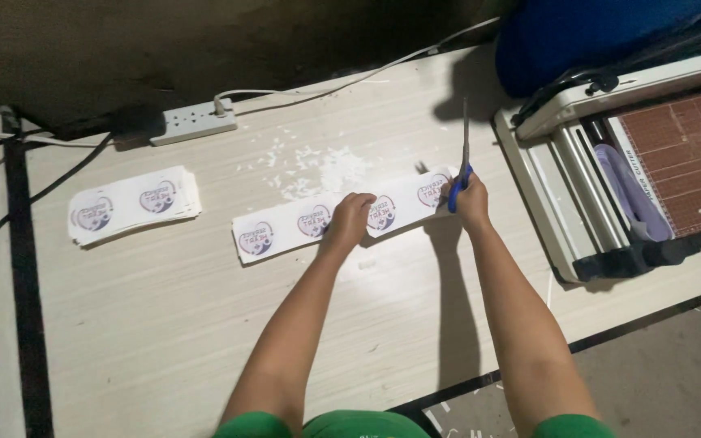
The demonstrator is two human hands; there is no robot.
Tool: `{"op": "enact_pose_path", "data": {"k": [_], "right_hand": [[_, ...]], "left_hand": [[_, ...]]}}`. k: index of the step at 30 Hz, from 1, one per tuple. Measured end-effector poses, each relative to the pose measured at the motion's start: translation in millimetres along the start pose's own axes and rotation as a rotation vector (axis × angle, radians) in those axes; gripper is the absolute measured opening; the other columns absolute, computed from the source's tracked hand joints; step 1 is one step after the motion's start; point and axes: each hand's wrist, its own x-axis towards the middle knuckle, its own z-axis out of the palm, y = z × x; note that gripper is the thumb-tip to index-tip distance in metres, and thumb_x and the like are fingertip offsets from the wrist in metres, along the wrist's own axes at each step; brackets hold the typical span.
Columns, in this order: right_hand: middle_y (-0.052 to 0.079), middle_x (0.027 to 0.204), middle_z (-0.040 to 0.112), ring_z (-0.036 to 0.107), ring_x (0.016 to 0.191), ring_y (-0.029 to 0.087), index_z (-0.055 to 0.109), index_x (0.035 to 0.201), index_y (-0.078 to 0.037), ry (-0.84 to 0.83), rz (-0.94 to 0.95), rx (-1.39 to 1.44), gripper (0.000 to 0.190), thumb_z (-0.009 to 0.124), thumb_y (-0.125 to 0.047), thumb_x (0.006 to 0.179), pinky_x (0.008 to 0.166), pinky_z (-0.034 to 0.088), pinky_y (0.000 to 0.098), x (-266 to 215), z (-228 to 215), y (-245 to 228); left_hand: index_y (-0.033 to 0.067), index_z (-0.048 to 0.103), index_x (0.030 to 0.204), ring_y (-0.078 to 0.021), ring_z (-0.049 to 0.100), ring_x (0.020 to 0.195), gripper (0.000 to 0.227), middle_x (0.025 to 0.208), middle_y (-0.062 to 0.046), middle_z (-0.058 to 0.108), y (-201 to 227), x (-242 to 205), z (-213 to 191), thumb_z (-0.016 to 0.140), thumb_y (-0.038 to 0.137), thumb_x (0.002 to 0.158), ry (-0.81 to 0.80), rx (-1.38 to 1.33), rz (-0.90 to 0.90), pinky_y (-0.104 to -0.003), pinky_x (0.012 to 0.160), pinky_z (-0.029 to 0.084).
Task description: The person uses blue-handled scissors to cut circular stickers from a white sheet on a light-colored table. They repeatedly trim the edges of the stickers and place the cut pieces into a pile on the left side of the workspace.
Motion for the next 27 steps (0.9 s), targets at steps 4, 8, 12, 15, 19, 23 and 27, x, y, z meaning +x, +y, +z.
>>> {"op": "enact_pose_path", "data": {"k": [4, 8, 12, 15, 19, 23, 27], "right_hand": [[0.015, 0.085, 0.072, 0.070, 0.078, 0.023, 0.064, 0.096, 0.000, 0.112, -0.013, -0.227, 0.025, 0.082, -0.011, 0.085, 0.069, 0.054, 0.0360, 3, -12, 0], [0.018, 0.091, 0.072, 0.071, 0.083, 0.032, 0.063, 0.109, -0.002, 0.181, -0.051, -0.350, 0.021, 0.069, -0.002, 0.088, 0.072, 0.053, 0.0412, 10, -11, 27], [0.022, 0.096, 0.071, 0.067, 0.087, 0.043, 0.062, 0.097, 0.000, 0.331, -0.256, -0.688, 0.022, 0.072, 0.002, 0.078, 0.073, 0.050, 0.0492, 0, -8, 26], [0.023, 0.098, 0.069, 0.066, 0.091, 0.040, 0.062, 0.105, 0.002, 0.253, -0.250, -0.493, 0.021, 0.068, 0.006, 0.085, 0.080, 0.052, 0.0449, 0, -7, 32], [0.017, 0.099, 0.072, 0.072, 0.090, 0.029, 0.063, 0.112, -0.003, 0.146, 0.067, -0.211, 0.020, 0.064, -0.003, 0.093, 0.080, 0.054, 0.0394, 0, -11, 15], [0.017, 0.100, 0.071, 0.069, 0.091, 0.030, 0.063, 0.112, 0.000, 0.121, -0.031, -0.261, 0.022, 0.067, 0.000, 0.091, 0.080, 0.053, 0.0404, 5, -2, 17], [0.018, 0.100, 0.068, 0.068, 0.091, 0.031, 0.063, 0.111, 0.000, 0.172, -0.051, -0.274, 0.023, 0.065, 0.004, 0.088, 0.080, 0.052, 0.0405, 7, 1, 30]], "left_hand": [[0.0084, 0.070, 0.121, -0.0263, 0.072, 0.096, 0.025, 0.121, -0.009, 0.067, 29, 12, 14, 0.052, 0.014, 0.104, -0.045, 0.045, -0.039, -0.040, 0.089, 0.060], [0.0093, 0.072, 0.119, -0.0265, 0.066, 0.107, 0.028, 0.124, -0.010, 0.066, -6, 38, 53, 0.055, 0.005, 0.098, 0.026, 0.270, 0.111, -0.040, 0.094, 0.057], [0.0094, 0.073, 0.117, -0.0317, 0.052, 0.125, 0.027, 0.137, -0.015, 0.055, -17, 43, 70, 0.060, 0.005, 0.094, 0.139, 0.422, 0.194, -0.046, 0.106, 0.046], [0.0072, 0.070, 0.120, -0.0372, 0.044, 0.133, 0.029, 0.144, -0.020, 0.046, -32, 45, 89, 0.061, 0.006, 0.094, 0.216, 0.427, 0.196, -0.051, 0.111, 0.040], [0.0048, 0.067, 0.126, -0.0387, 0.042, 0.137, 0.030, 0.148, -0.021, 0.044, -33, 39, 97, 0.059, 0.005, 0.097, 0.240, 0.355, 0.147, -0.051, 0.116, 0.039], [0.0026, 0.064, 0.128, -0.0402, 0.040, 0.139, 0.031, 0.151, -0.022, 0.041, -29, 38, 89, 0.057, 0.004, 0.098, 0.221, 0.269, 0.121, -0.049, 0.115, 0.040], [0.0015, 0.064, 0.128, -0.0387, 0.041, 0.141, 0.031, 0.152, -0.024, 0.041, -24, 29, 70, 0.057, 0.006, 0.099, 0.182, 0.286, 0.174, -0.048, 0.115, 0.040]]}}
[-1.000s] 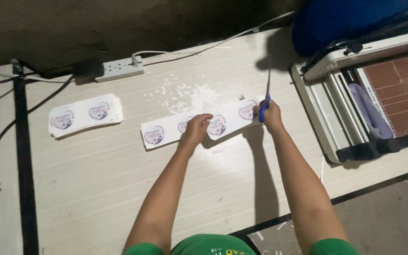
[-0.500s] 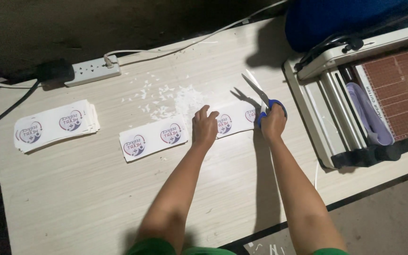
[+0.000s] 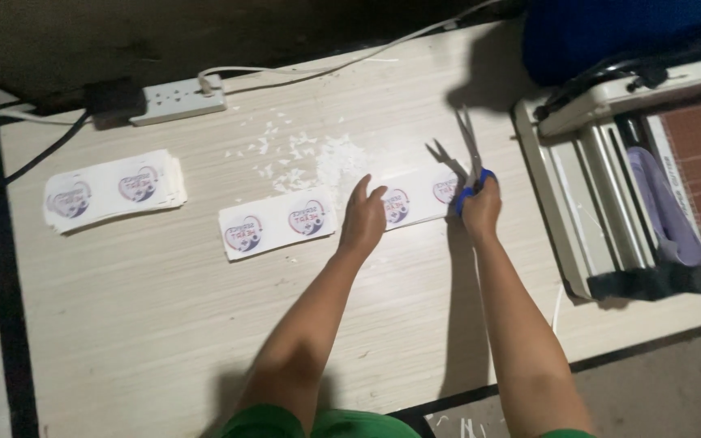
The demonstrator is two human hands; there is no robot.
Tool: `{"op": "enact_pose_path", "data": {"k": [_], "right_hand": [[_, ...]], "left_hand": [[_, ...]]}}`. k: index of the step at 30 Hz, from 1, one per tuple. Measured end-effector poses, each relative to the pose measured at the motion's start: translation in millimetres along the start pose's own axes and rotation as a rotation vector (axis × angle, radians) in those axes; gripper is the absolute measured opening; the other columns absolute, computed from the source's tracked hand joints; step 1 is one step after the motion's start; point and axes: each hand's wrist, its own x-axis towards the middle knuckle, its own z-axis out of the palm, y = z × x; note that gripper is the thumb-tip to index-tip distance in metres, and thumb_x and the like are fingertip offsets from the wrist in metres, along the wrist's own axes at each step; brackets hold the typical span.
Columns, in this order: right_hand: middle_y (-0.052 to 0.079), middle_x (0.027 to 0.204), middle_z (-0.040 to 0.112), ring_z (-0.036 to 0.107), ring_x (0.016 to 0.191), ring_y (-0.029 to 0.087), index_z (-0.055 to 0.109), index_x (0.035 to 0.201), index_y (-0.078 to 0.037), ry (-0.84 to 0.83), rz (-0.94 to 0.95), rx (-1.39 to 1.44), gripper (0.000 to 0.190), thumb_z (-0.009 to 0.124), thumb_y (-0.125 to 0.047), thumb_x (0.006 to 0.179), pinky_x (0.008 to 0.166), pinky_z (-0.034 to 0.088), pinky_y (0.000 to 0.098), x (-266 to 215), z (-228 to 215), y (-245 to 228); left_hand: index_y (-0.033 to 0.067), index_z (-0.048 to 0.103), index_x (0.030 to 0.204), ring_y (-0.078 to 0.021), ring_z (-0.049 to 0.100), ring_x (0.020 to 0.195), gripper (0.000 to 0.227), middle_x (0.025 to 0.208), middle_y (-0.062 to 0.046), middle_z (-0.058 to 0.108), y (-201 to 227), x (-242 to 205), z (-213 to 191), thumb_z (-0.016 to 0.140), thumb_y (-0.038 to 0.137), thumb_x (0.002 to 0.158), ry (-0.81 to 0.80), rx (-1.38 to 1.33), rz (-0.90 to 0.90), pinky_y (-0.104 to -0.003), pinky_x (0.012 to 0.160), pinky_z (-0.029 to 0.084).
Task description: The person uses blue-handled scissors to cut circular stickers from a white sheet on a light-colored table. They repeatedly trim the edges of the stickers and place the cut pieces into a pile on the left side of the workspace.
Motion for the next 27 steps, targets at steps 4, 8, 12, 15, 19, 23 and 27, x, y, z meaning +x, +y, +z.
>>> {"op": "enact_pose_path", "data": {"k": [4, 8, 12, 15, 19, 23, 27], "right_hand": [[0.018, 0.096, 0.064, 0.064, 0.091, 0.034, 0.062, 0.107, 0.002, 0.111, -0.249, -0.062, 0.023, 0.064, 0.009, 0.085, 0.083, 0.051, 0.0428, -11, 6, -21], [0.017, 0.104, 0.061, 0.062, 0.095, 0.031, 0.056, 0.116, 0.002, 0.043, -0.268, 0.001, 0.031, 0.072, 0.000, 0.090, 0.080, 0.050, 0.0424, -50, 30, -70], [0.017, 0.106, 0.065, 0.065, 0.093, 0.030, 0.060, 0.122, 0.000, -0.331, -0.426, 0.064, 0.047, 0.065, 0.010, 0.076, 0.076, 0.054, 0.0409, -107, 87, -88], [0.011, 0.105, 0.069, 0.072, 0.091, 0.027, 0.063, 0.113, -0.006, -0.517, -0.479, 0.329, 0.015, 0.068, -0.005, 0.099, 0.076, 0.062, 0.0372, -137, 114, -124], [0.021, 0.101, 0.067, 0.067, 0.090, 0.039, 0.061, 0.107, 0.001, -0.477, -0.821, 0.186, 0.033, 0.078, -0.001, 0.079, 0.077, 0.055, 0.0462, -154, 112, -156], [0.021, 0.098, 0.068, 0.067, 0.090, 0.041, 0.062, 0.101, 0.000, -0.545, -0.709, 0.011, 0.032, 0.077, 0.003, 0.074, 0.076, 0.053, 0.0480, -154, 120, -152], [0.023, 0.094, 0.066, 0.063, 0.089, 0.043, 0.061, 0.099, 0.001, -0.484, -0.736, 0.025, 0.028, 0.072, 0.008, 0.074, 0.074, 0.049, 0.0498, -151, 126, -148]], "left_hand": [[0.0025, 0.065, 0.127, -0.0374, 0.041, 0.141, 0.031, 0.151, -0.021, 0.044, -4, -15, -56, 0.060, 0.010, 0.098, 0.030, 0.011, 0.036, -0.048, 0.115, 0.040], [0.0046, 0.065, 0.130, -0.0344, 0.042, 0.144, 0.038, 0.150, -0.016, 0.050, -70, -45, -88, 0.069, 0.020, 0.095, 0.027, 0.140, 0.097, -0.048, 0.118, 0.040], [0.0046, 0.066, 0.129, -0.0356, 0.042, 0.141, 0.055, 0.145, -0.016, 0.054, -123, -82, -134, 0.080, 0.027, 0.081, -0.031, 0.332, 0.093, -0.049, 0.115, 0.039], [0.0056, 0.069, 0.123, -0.0328, 0.046, 0.138, 0.049, 0.142, -0.014, 0.059, -151, -96, -141, 0.080, 0.025, 0.080, -0.042, 0.387, 0.067, -0.047, 0.113, 0.041], [0.0084, 0.073, 0.118, -0.0289, 0.054, 0.132, 0.035, 0.135, -0.011, 0.065, -140, -98, -160, 0.076, 0.025, 0.087, -0.115, 0.320, -0.092, -0.043, 0.108, 0.047], [0.0086, 0.072, 0.113, -0.0310, 0.065, 0.112, 0.025, 0.119, -0.014, 0.070, -125, -95, -179, 0.070, 0.023, 0.094, -0.232, 0.209, -0.234, -0.045, 0.093, 0.055], [0.0075, 0.072, 0.103, -0.0349, 0.070, 0.098, 0.016, 0.107, -0.018, 0.071, -143, -86, -174, 0.063, 0.017, 0.095, -0.228, 0.128, -0.184, -0.047, 0.085, 0.056]]}}
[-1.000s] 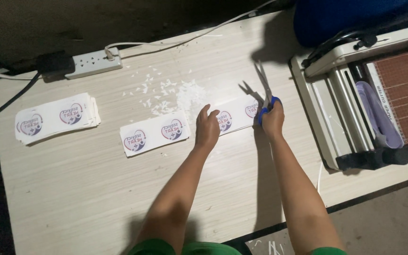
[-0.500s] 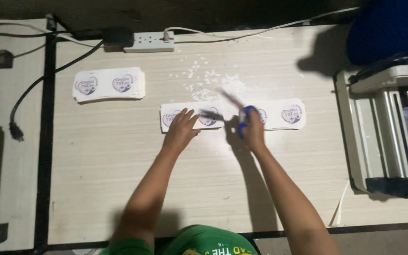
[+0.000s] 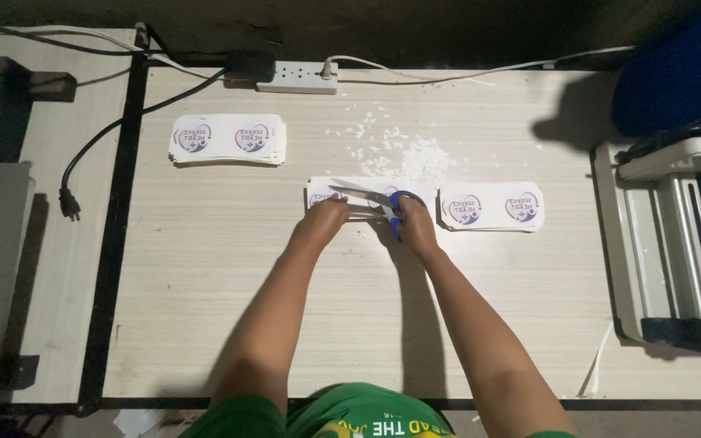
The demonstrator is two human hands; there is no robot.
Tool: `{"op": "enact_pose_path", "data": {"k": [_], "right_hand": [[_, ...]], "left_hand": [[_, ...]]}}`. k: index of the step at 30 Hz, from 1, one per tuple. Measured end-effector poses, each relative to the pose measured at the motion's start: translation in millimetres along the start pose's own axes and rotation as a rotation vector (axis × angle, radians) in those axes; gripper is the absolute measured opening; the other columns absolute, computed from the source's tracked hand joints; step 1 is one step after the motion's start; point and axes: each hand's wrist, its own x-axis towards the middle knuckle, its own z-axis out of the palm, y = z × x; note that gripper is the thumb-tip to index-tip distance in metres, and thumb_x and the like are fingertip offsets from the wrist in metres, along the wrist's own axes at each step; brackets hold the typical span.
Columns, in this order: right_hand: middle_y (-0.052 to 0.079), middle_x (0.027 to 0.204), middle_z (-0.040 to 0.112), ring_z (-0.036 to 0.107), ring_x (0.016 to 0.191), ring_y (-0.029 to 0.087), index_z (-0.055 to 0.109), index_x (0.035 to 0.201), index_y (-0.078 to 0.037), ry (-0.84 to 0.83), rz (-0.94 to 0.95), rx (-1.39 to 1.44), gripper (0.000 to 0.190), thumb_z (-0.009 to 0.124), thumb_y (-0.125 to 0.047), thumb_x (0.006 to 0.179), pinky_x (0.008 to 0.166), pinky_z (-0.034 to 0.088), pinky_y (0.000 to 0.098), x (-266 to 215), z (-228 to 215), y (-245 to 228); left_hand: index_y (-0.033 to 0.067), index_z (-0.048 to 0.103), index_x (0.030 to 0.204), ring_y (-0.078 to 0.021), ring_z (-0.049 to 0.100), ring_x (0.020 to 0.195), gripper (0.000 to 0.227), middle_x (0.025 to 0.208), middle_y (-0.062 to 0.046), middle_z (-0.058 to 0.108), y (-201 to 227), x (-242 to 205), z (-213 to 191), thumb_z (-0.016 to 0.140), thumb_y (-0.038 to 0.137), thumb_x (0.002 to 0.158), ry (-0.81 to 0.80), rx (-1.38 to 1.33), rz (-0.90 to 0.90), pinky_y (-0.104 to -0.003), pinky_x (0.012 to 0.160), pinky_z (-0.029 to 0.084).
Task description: The person uses blue-handled scissors to cut circular stickers from a white sheet on a light-colored table. They repeatedly trim the edges of the stickers and place the cut pieces into a pile on the left side of the workspace.
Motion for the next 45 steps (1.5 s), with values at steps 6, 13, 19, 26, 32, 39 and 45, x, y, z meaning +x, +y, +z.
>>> {"op": "enact_pose_path", "data": {"k": [6, 13, 19, 26, 32, 39, 45], "right_hand": [[0.023, 0.093, 0.067, 0.067, 0.081, 0.037, 0.063, 0.104, 0.000, -0.061, 0.220, 0.068, 0.024, 0.073, 0.001, 0.082, 0.070, 0.050, 0.0447, 13, -9, -1], [0.010, 0.095, 0.078, 0.074, 0.086, 0.018, 0.071, 0.110, -0.008, -0.258, 0.421, 0.239, 0.025, 0.078, -0.014, 0.087, 0.078, 0.056, 0.0336, 29, -24, -2], [0.005, 0.100, 0.078, 0.072, 0.095, 0.015, 0.075, 0.106, -0.009, -0.292, 0.381, 0.398, 0.024, 0.080, -0.018, 0.085, 0.086, 0.054, 0.0305, 42, -36, -7], [0.009, 0.096, 0.080, 0.076, 0.093, 0.017, 0.076, 0.103, -0.006, -0.336, 0.490, 0.321, 0.021, 0.077, -0.021, 0.088, 0.085, 0.059, 0.0315, 49, -22, 22], [0.010, 0.099, 0.079, 0.076, 0.091, 0.017, 0.074, 0.111, -0.009, -0.350, 0.517, 0.255, 0.023, 0.073, -0.021, 0.092, 0.081, 0.059, 0.0317, 50, -28, 5], [0.012, 0.090, 0.078, 0.071, 0.073, 0.019, 0.075, 0.110, -0.008, -0.223, 0.489, 0.199, 0.018, 0.065, -0.009, 0.095, 0.061, 0.052, 0.0372, 39, -30, -2], [0.013, 0.080, 0.074, 0.069, 0.066, 0.016, 0.071, 0.098, -0.005, -0.031, 0.356, 0.126, 0.005, 0.067, -0.004, 0.096, 0.058, 0.052, 0.0338, 16, -35, -19]], "left_hand": [[0.0032, 0.069, 0.097, -0.0384, 0.070, 0.096, 0.016, 0.105, -0.022, 0.070, 12, -3, -13, 0.053, 0.008, 0.097, 0.062, 0.076, 0.049, -0.051, 0.079, 0.056], [0.0032, 0.069, 0.099, -0.0362, 0.071, 0.095, 0.016, 0.105, -0.021, 0.070, 11, 0, -16, 0.054, 0.005, 0.094, 0.054, 0.105, 0.058, -0.050, 0.078, 0.058], [0.0029, 0.071, 0.100, -0.0378, 0.070, 0.094, 0.015, 0.103, -0.022, 0.070, -11, 21, 5, 0.058, 0.006, 0.092, 0.030, 0.127, 0.102, -0.049, 0.078, 0.057], [0.0051, 0.074, 0.100, -0.0381, 0.070, 0.093, 0.016, 0.100, -0.022, 0.071, -24, 34, 16, 0.060, 0.009, 0.092, 0.038, 0.166, 0.149, -0.049, 0.079, 0.056], [0.0050, 0.074, 0.099, -0.0375, 0.069, 0.092, 0.015, 0.098, -0.021, 0.071, -20, 32, 12, 0.063, 0.013, 0.094, 0.013, 0.112, 0.134, -0.048, 0.081, 0.055], [0.0034, 0.070, 0.109, -0.0321, 0.069, 0.100, 0.031, 0.108, -0.018, 0.072, -9, 5, 26, 0.066, 0.031, 0.095, 0.301, 0.042, 0.244, -0.042, 0.085, 0.056], [0.0062, 0.062, 0.111, -0.0238, 0.072, 0.094, 0.040, 0.104, -0.012, 0.072, 31, -16, 71, 0.054, 0.044, 0.101, 0.226, -0.931, -0.368, -0.037, 0.079, 0.061]]}}
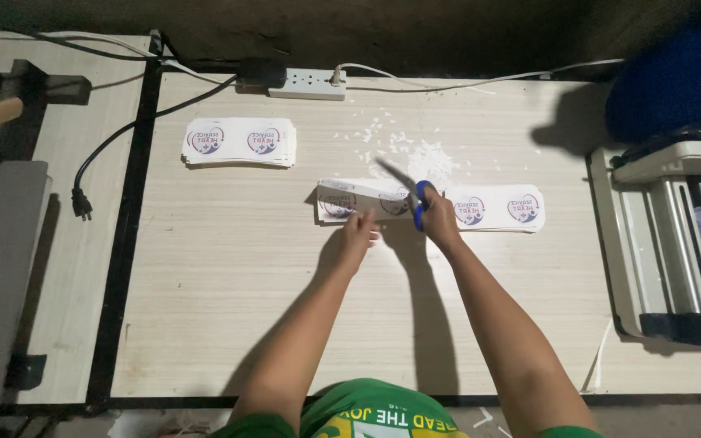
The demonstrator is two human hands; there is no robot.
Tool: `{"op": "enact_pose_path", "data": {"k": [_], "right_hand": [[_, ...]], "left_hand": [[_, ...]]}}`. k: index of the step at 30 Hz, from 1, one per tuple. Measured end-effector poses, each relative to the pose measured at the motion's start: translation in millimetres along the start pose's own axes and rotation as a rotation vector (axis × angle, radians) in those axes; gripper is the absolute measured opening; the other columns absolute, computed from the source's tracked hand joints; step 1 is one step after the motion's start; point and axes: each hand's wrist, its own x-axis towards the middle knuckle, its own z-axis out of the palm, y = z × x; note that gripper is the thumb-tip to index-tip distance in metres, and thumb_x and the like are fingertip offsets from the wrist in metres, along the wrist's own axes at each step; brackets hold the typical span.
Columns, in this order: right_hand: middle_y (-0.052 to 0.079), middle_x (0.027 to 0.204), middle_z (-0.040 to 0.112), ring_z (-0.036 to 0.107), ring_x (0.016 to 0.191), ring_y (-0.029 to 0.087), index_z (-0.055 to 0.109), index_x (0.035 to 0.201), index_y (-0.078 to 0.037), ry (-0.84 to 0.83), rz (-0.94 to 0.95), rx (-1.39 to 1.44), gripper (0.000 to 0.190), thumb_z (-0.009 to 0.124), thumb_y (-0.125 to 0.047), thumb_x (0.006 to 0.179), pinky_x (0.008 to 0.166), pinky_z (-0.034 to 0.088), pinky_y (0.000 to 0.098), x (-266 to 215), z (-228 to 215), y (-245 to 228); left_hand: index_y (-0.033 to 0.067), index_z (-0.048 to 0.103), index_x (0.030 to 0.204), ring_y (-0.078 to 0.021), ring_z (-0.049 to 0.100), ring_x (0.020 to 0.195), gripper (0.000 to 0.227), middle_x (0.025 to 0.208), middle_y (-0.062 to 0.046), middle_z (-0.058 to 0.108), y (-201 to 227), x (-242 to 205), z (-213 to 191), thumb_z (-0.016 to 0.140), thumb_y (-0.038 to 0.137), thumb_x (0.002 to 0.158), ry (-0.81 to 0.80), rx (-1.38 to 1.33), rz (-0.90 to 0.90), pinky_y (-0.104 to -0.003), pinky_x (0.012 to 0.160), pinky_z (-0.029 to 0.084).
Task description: The person uses blue-handled scissors to cut circular stickers from a white sheet on a light-colored table. They repeatedly trim the edges of the stickers and place the cut pieces into a pile on the left side of the workspace.
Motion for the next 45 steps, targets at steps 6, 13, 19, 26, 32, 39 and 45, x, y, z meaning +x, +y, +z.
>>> {"op": "enact_pose_path", "data": {"k": [6, 13, 19, 26, 32, 39, 45], "right_hand": [[0.007, 0.089, 0.072, 0.072, 0.078, 0.020, 0.071, 0.095, -0.008, -0.032, -0.474, -0.111, 0.018, 0.065, 0.006, 0.085, 0.064, 0.063, 0.0298, -24, 12, 18], [0.013, 0.099, 0.072, 0.072, 0.087, 0.025, 0.068, 0.106, -0.001, 0.150, -0.549, 0.054, 0.020, 0.076, -0.006, 0.088, 0.072, 0.058, 0.0360, -46, -26, -24], [0.013, 0.082, 0.069, 0.072, 0.074, 0.021, 0.060, 0.118, 0.002, -0.269, 0.234, 0.390, 0.075, 0.072, -0.061, 0.080, 0.063, 0.061, 0.0309, -39, -40, 15], [0.006, 0.074, 0.060, 0.065, 0.065, 0.020, 0.059, 0.112, 0.001, -0.575, 0.142, 0.649, 0.091, 0.071, -0.078, 0.070, 0.056, 0.054, 0.0322, -46, -42, 5], [0.005, 0.067, 0.059, 0.062, 0.057, 0.018, 0.060, 0.106, 0.000, -0.596, 0.125, 0.639, 0.084, 0.070, -0.077, 0.073, 0.051, 0.049, 0.0302, -46, -43, 3], [0.006, 0.066, 0.055, 0.059, 0.054, 0.021, 0.062, 0.103, 0.006, -0.544, 0.220, 0.579, 0.075, 0.077, -0.063, 0.078, 0.046, 0.047, 0.0322, -43, -42, 18], [0.006, 0.071, 0.058, 0.060, 0.060, 0.018, 0.060, 0.111, 0.001, -0.674, 0.137, 0.679, 0.085, 0.072, -0.075, 0.075, 0.052, 0.050, 0.0301, -27, -70, 9]], "left_hand": [[0.0002, 0.060, 0.117, -0.0231, 0.069, 0.085, 0.034, 0.101, -0.016, 0.069, 42, -4, 7, 0.058, 0.031, 0.102, 0.027, -0.989, -0.556, -0.032, 0.073, 0.062], [0.0029, 0.055, 0.121, -0.0212, 0.066, 0.083, 0.022, 0.105, -0.015, 0.067, 43, 24, 0, 0.046, 0.015, 0.105, 0.087, -0.838, -0.326, -0.030, 0.068, 0.063], [0.0017, 0.055, 0.117, -0.0183, 0.071, 0.088, 0.018, 0.104, -0.012, 0.070, 65, 29, -17, 0.046, 0.013, 0.106, -0.043, -0.841, 0.040, -0.033, 0.073, 0.062], [0.0019, 0.059, 0.116, -0.0175, 0.069, 0.087, 0.018, 0.103, -0.012, 0.069, 78, 19, -16, 0.049, 0.014, 0.107, -0.091, -0.784, 0.146, -0.034, 0.076, 0.062], [0.0010, 0.057, 0.120, -0.0190, 0.070, 0.092, 0.020, 0.109, -0.013, 0.068, 64, 30, -15, 0.049, 0.013, 0.106, -0.122, -0.842, 0.146, -0.036, 0.078, 0.062], [0.0006, 0.042, 0.145, -0.0205, 0.072, 0.092, 0.045, 0.113, -0.018, 0.070, 100, 13, -33, 0.048, 0.002, 0.100, 0.034, -0.613, 0.195, -0.033, 0.073, 0.061], [0.0166, 0.017, 0.161, -0.0165, 0.072, 0.092, 0.074, 0.113, -0.015, 0.073, 103, 9, -45, 0.053, 0.004, 0.097, -0.205, -0.141, 0.185, -0.029, 0.073, 0.064]]}}
